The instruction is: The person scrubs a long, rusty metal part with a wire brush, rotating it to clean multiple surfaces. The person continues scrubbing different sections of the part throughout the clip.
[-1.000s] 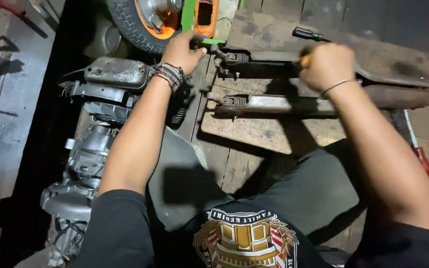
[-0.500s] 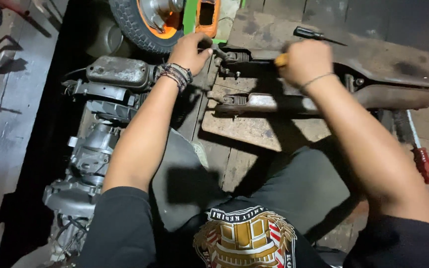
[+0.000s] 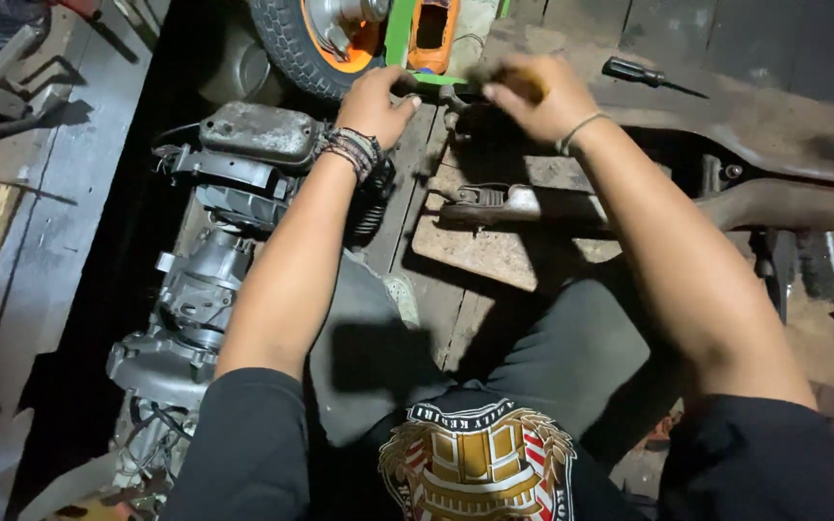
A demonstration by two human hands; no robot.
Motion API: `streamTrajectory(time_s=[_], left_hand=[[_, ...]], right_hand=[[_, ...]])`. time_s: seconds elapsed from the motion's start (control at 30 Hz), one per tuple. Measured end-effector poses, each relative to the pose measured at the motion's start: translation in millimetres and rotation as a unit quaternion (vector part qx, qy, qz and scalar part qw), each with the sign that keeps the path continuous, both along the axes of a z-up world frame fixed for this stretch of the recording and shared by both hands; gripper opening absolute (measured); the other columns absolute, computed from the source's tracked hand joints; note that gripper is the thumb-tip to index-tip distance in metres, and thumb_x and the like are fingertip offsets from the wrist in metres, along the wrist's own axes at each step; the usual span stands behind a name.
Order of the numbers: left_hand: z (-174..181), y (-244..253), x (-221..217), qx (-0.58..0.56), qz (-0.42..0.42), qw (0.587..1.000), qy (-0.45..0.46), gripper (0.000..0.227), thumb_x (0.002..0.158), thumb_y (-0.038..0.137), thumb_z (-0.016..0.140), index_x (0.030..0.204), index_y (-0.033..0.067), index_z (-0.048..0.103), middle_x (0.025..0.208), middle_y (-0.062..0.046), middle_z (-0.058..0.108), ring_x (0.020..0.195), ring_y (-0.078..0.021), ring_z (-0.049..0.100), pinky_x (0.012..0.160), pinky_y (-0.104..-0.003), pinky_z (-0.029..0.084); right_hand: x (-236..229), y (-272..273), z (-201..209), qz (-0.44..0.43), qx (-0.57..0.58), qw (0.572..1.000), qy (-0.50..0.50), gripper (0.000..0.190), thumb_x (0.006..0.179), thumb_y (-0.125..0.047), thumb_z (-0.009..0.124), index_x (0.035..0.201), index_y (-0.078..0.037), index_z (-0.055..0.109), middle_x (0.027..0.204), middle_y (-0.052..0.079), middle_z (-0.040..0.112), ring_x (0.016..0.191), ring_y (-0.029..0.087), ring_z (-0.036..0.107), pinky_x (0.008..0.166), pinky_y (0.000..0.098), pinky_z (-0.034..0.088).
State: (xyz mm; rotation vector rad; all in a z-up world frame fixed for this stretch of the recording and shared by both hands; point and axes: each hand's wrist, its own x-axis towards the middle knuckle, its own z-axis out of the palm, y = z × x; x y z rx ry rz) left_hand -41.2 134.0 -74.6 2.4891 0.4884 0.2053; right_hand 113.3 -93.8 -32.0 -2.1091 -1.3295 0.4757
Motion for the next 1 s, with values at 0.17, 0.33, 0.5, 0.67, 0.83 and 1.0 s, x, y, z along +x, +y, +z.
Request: streamTrajectory(time_s=[0.17, 0.33, 0.5, 0.67, 0.83, 1.0], left_hand=[[-7.8, 8.5, 6.6, 0.001, 0.004, 1.0, -0.022, 0.028, 0.094, 0.027, 0.069, 0.116, 0.0103, 0.071, 0.116, -0.014, 0.071, 0.105, -0.0342, 0.066, 0.088, -0.049, 0.053], [-11.9, 12.2, 12.1, -0.006, -0.001, 0.999, -0.041, 0.033, 0.093, 0.027, 0.072, 0.119, 0.007, 0.07, 0.117, -0.016, 0.071, 0.106, -0.0355, 0.067, 0.089, -0.049, 0.053], [-7.2, 9.6, 15.9, -0.053, 0.032, 0.998, 0.001, 0.031, 0.094, 0.023, 0.072, 0.122, 0.0126, 0.068, 0.116, -0.014, 0.069, 0.116, -0.036, 0.067, 0.102, -0.049, 0.054], [-7.6, 10.7, 18.2, -0.058, 0.028, 0.998, -0.003, 0.031, 0.094, 0.026, 0.072, 0.122, 0.0141, 0.068, 0.115, -0.014, 0.069, 0.116, -0.0352, 0.067, 0.101, -0.049, 0.055], [-3.9, 7.6, 14.4, -0.068, 0.033, 0.997, -0.004, 0.03, 0.093, 0.026, 0.073, 0.121, 0.0145, 0.069, 0.111, -0.012, 0.069, 0.111, -0.0332, 0.069, 0.097, -0.046, 0.058], [-2.4, 5.5, 14.1, -0.057, 0.02, 0.998, -0.021, 0.03, 0.092, 0.026, 0.075, 0.119, 0.0141, 0.069, 0.108, -0.011, 0.07, 0.108, -0.0326, 0.071, 0.094, -0.046, 0.059]], right_hand=[[14.8, 2.3, -7.5, 0.012, 0.093, 0.991, -0.099, 0.019, 0.107, -0.024, 0.06, 0.105, -0.009, 0.073, 0.085, 0.01, 0.07, 0.072, 0.027, 0.064, 0.057, 0.0388, 0.05], [-10.5, -3.3, -32.8, -0.035, -0.199, 0.937, -0.285, 0.023, 0.09, -0.03, 0.063, 0.107, -0.015, 0.064, 0.073, 0.014, 0.068, 0.069, 0.035, 0.068, 0.055, 0.0463, 0.057], [-59.5, -3.7, -30.3, 0.1, 0.038, 0.933, -0.345, 0.017, 0.084, -0.034, 0.068, 0.091, -0.019, 0.066, 0.077, 0.001, 0.069, 0.08, 0.026, 0.071, 0.063, 0.0392, 0.057], [-64.1, -19.4, -55.2, 0.12, -0.028, 0.945, -0.303, 0.019, 0.079, -0.033, 0.071, 0.092, -0.02, 0.066, 0.081, 0.002, 0.068, 0.087, 0.025, 0.07, 0.067, 0.0431, 0.059], [-62.7, -25.8, -34.9, 0.128, -0.016, 0.949, -0.289, 0.016, 0.076, -0.031, 0.073, 0.084, -0.021, 0.064, 0.073, 0.002, 0.065, 0.079, 0.027, 0.07, 0.068, 0.0431, 0.059], [-34.3, -20.6, -35.7, 0.022, 0.111, 0.942, -0.316, 0.023, 0.101, -0.038, 0.061, 0.117, -0.021, 0.065, 0.09, 0.001, 0.061, 0.093, 0.025, 0.066, 0.075, 0.0384, 0.057]])
